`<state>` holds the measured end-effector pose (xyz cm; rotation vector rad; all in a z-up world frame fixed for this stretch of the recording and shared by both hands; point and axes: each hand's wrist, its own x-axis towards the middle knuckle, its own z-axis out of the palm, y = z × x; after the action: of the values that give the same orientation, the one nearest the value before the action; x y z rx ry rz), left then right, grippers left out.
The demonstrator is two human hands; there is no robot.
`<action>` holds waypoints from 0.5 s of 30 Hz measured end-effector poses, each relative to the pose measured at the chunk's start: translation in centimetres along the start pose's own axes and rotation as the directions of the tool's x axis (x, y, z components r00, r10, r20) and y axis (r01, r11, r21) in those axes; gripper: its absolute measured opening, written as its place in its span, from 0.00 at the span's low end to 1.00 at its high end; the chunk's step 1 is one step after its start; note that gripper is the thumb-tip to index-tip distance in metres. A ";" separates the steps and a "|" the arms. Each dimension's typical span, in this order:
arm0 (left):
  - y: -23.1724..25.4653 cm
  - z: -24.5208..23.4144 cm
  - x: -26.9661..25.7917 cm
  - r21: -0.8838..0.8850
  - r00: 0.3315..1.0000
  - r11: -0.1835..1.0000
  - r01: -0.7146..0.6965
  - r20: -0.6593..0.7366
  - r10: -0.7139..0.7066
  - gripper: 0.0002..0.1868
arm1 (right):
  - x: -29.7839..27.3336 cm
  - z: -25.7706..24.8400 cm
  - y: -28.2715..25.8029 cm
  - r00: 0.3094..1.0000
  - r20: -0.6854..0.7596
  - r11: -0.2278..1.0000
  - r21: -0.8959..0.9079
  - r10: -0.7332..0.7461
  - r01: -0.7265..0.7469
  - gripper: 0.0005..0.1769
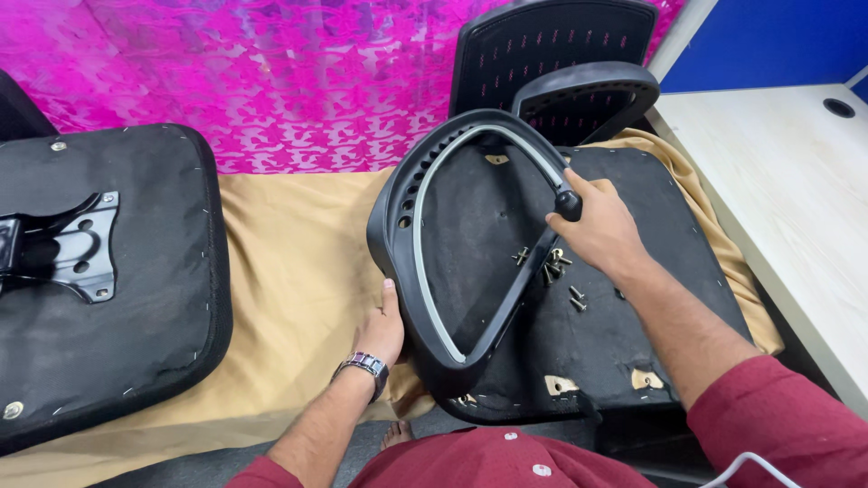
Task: The person assembles an office chair by attaching the seat to the gas lift mechanism using a screwdriver. They tighten multiple screws on the underside of the seat and then handle the chair back frame.
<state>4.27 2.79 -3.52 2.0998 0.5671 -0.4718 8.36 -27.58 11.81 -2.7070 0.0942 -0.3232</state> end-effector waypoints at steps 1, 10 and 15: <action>0.0 -0.1 0.1 0.014 1.000 1.000 -0.002 -0.002 0.002 0.52 | 0.4 0.2 -0.2 0.999 0.027 0.999 -0.035 0.023 -0.022 0.41; 1.0 -1.4 -1.1 0.153 1.000 0.988 0.020 0.010 -0.022 0.48 | 1.5 -1.1 -2.1 0.978 0.133 0.968 -0.215 0.161 -0.130 0.32; 3.1 -3.0 -2.4 0.061 0.983 0.989 -0.131 -0.120 0.138 0.35 | 1.2 -1.0 -2.2 0.989 0.095 0.973 -0.209 0.118 -0.096 0.30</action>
<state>4.34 3.16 1.42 2.2128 0.4839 -0.2835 9.30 -26.06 13.82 -2.9018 0.2542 -0.1428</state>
